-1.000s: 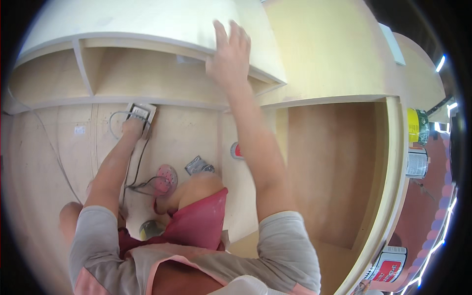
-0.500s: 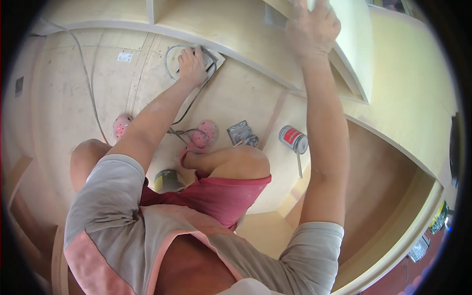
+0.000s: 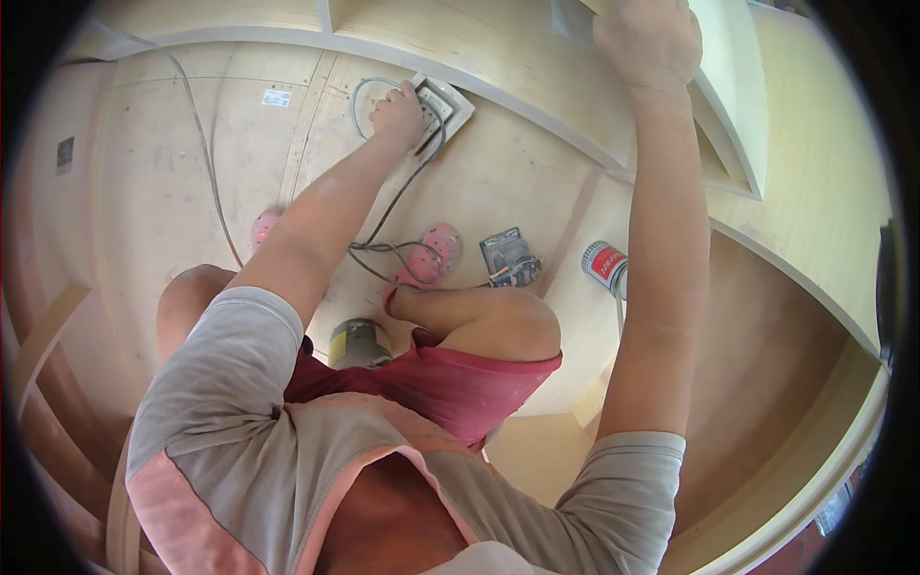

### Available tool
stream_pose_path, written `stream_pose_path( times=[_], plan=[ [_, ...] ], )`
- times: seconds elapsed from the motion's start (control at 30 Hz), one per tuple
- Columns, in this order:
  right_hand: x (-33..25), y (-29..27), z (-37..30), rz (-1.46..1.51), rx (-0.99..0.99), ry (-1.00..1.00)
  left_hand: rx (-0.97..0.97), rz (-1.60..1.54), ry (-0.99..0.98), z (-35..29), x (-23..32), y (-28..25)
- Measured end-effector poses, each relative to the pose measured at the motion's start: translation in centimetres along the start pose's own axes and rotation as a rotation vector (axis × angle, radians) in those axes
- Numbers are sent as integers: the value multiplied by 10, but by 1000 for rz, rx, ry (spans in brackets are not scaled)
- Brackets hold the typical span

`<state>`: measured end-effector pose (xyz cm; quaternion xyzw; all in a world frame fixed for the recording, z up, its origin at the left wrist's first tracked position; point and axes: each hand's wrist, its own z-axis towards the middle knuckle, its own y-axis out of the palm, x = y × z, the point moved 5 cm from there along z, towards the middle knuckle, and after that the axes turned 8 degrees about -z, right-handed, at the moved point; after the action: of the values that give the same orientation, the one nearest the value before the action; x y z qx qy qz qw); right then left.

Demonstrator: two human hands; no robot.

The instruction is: The person sands the interior shelves, edges, and exterior surfaces of a wooden cabinet using a power sander.

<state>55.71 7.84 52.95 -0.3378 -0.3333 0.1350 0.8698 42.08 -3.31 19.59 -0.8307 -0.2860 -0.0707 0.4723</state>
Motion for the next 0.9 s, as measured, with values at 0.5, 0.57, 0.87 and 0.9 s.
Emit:
stream_pose_path(
  times=[0.5,0.57,0.87,0.9],
  plan=[
    [16,9,-60,-173,-132,84,-608,53,338,-100,-7,20],
    [-14,14,-49,-140,-41,93,-523,4,233,-54,-71,-18],
    [-59,30,-77,-341,191,31,-90,411,-181,-12,-262,-230],
    [-48,27,-77,-356,162,57,-81,335,-209,-12,-259,-241]
  ],
)
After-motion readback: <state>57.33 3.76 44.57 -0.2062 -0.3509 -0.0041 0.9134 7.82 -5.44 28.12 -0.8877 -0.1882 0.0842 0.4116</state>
